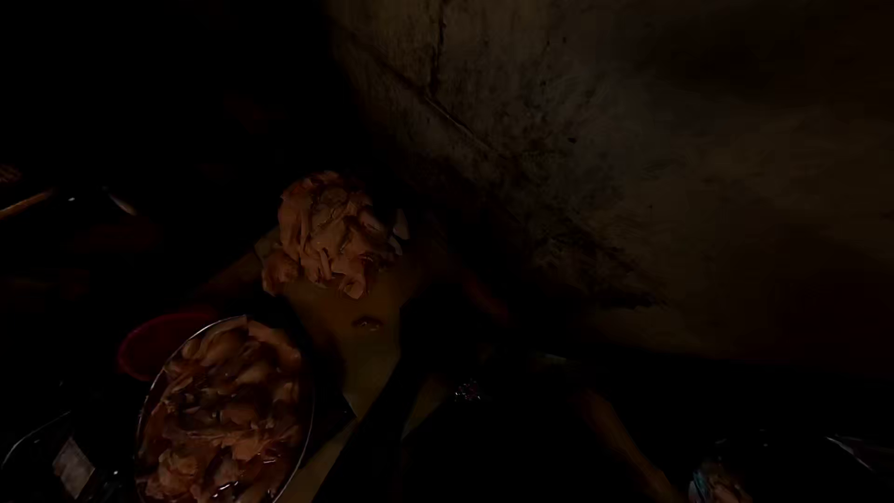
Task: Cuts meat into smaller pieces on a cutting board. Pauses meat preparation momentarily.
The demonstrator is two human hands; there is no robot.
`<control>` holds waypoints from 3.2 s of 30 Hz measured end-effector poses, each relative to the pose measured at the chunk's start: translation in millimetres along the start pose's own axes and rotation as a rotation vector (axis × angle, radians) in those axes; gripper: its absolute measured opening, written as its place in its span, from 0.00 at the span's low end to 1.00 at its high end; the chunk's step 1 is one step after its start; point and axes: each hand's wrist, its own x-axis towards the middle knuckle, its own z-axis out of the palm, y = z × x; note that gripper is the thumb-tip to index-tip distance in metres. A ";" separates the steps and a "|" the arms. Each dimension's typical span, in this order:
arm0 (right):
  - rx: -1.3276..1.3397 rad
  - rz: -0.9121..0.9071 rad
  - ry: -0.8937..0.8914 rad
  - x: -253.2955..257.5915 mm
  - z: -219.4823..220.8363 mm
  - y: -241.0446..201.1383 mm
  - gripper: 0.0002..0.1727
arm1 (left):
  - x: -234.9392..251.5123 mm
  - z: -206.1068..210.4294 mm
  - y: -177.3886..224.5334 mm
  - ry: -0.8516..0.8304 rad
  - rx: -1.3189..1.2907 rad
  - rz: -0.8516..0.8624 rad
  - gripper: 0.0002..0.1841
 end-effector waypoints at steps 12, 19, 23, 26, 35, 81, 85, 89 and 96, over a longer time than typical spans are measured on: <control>0.132 -0.111 0.177 -5.8 28.8 13.3 0.24 | -19.8 -48.3 -12.8 0.140 -0.513 0.146 0.09; 0.097 -0.185 0.184 -3.3 30.9 14.9 0.23 | -91.3 43.2 -56.6 0.141 -0.575 0.100 0.11; 0.042 -0.324 0.148 -1.0 30.9 9.4 0.23 | -117.9 65.9 -50.9 0.252 -0.602 -0.030 0.09; -0.019 -0.385 0.032 5.6 28.5 -3.4 0.24 | -114.7 63.0 -37.9 0.318 -0.593 -0.104 0.10; 0.068 -0.360 0.035 21.3 48.1 42.1 0.22 | -80.7 51.1 -17.9 0.199 -0.499 -0.224 0.13; 0.296 -0.372 0.290 -4.9 41.7 49.2 0.23 | -64.1 -83.2 -70.9 0.340 -1.140 -0.228 0.17; 0.279 -0.371 0.279 -0.7 42.7 45.0 0.23 | -77.9 -4.8 -42.9 0.220 -1.533 -0.329 0.19; 0.245 -0.364 0.283 -2.8 37.1 45.9 0.23 | -116.3 38.0 -40.7 -0.060 -1.286 -0.574 0.19; 0.204 -0.357 0.266 -0.6 37.4 50.3 0.24 | -150.0 34.2 -48.3 -0.078 -0.706 -0.570 0.16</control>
